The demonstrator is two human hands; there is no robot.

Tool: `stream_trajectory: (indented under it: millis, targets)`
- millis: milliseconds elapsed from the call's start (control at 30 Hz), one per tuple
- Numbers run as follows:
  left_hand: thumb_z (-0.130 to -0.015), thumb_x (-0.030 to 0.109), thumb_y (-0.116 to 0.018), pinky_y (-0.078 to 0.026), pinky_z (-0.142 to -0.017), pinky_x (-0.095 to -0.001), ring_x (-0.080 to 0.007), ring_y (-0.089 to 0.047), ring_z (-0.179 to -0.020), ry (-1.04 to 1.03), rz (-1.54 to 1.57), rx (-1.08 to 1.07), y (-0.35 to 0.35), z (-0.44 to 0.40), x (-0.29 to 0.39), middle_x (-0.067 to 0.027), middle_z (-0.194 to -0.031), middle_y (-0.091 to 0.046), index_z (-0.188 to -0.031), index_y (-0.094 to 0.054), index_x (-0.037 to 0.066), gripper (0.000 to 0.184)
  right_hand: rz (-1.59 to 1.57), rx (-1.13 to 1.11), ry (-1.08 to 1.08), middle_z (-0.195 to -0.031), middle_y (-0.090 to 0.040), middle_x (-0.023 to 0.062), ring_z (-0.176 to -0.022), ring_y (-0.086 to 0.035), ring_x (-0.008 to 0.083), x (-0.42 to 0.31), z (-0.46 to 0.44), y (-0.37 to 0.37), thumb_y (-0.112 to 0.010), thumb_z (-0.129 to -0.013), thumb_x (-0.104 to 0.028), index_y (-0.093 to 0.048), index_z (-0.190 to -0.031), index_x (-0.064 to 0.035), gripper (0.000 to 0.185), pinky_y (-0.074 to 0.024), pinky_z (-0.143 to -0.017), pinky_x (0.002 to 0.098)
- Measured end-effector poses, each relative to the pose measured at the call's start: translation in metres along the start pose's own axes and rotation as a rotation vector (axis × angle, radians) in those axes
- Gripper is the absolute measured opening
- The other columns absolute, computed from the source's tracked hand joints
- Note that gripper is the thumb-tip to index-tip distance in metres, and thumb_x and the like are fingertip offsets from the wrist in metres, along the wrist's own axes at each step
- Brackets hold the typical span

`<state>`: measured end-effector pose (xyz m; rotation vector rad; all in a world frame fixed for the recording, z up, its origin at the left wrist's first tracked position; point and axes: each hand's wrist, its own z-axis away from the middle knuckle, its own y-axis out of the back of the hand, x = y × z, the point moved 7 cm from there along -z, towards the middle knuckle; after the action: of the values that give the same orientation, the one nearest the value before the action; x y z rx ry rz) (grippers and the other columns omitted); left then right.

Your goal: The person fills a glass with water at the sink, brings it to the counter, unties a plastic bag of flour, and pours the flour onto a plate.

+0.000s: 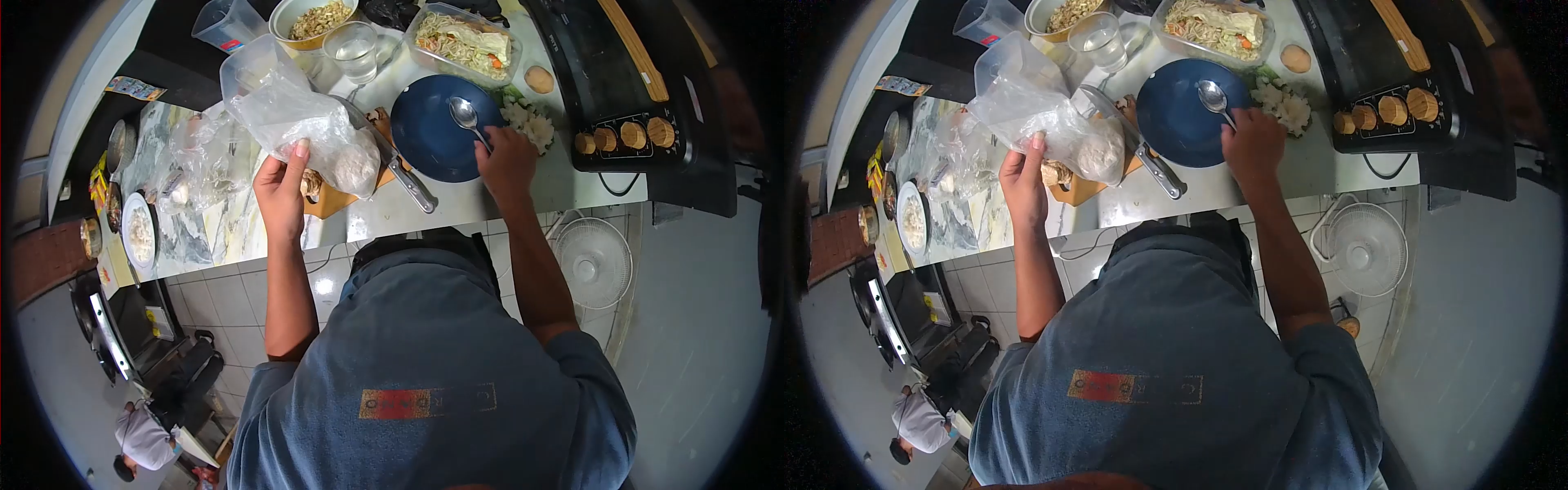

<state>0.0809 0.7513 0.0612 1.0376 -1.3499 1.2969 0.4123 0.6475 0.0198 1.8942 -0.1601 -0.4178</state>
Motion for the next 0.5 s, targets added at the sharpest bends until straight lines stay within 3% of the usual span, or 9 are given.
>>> stream_trajectory:
  millis: [33,100,233,333,500]
  targets:
    - [-0.091,0.009,-0.069,-0.047,-0.083,-0.0253,-0.0093,-0.061,-0.090,0.002,-0.003,0.003,0.000,0.000,-0.001,-0.0057,-0.100,-0.070,-0.107,-0.069,-0.002,0.019,-0.003,-0.004,0.001,-0.082,-0.067,0.0035,-0.080,-0.062,0.0280,-0.004,0.000,-0.002,-0.070,-0.077,-0.024,-0.071,-0.092,-0.0129,0.019,-0.0470,-0.072,0.0435]
    - [-0.092,0.009,-0.069,-0.047,-0.084,-0.0255,-0.0096,-0.061,-0.090,0.000,0.023,0.013,0.000,0.000,-0.002,-0.0062,-0.100,-0.070,-0.108,-0.069,-0.002,0.019,-0.428,-0.073,0.308,-0.088,-0.070,0.0010,-0.088,-0.060,0.0262,-0.035,0.004,-0.005,-0.072,-0.074,-0.024,-0.068,-0.104,-0.0139,0.032,-0.0433,-0.078,0.0415]
    - [-0.092,0.008,-0.068,-0.047,-0.084,-0.0256,-0.0098,-0.061,-0.090,-0.017,0.008,0.022,0.000,0.002,-0.001,-0.0063,-0.101,-0.069,-0.108,-0.069,-0.002,0.019,-0.422,-0.241,0.297,-0.107,-0.072,-0.0005,-0.102,-0.055,0.0219,-0.058,0.020,-0.006,-0.072,-0.075,-0.021,-0.064,-0.117,-0.0140,0.043,-0.0363,-0.089,0.0379]
    - [-0.092,0.009,-0.068,-0.047,-0.084,-0.0255,-0.0097,-0.061,-0.090,-0.007,0.007,0.063,0.005,0.004,-0.002,-0.0063,-0.101,-0.069,-0.108,-0.069,-0.002,0.019,-0.414,-0.228,0.316,-0.097,-0.072,-0.0011,-0.103,-0.054,0.0217,-0.060,0.026,-0.008,-0.073,-0.073,-0.024,-0.065,-0.115,-0.0120,0.044,-0.0359,-0.089,0.0401]
    - [-0.092,0.009,-0.068,-0.047,-0.084,-0.0254,-0.0092,-0.062,-0.090,0.004,0.036,0.077,0.007,0.003,-0.004,-0.0062,-0.100,-0.070,-0.106,-0.069,-0.001,0.018,-0.429,-0.129,0.292,-0.101,-0.072,-0.0012,-0.103,-0.054,0.0224,-0.058,0.025,-0.001,-0.074,-0.073,-0.024,-0.064,-0.117,-0.0106,0.046,-0.0360,-0.089,0.0406]
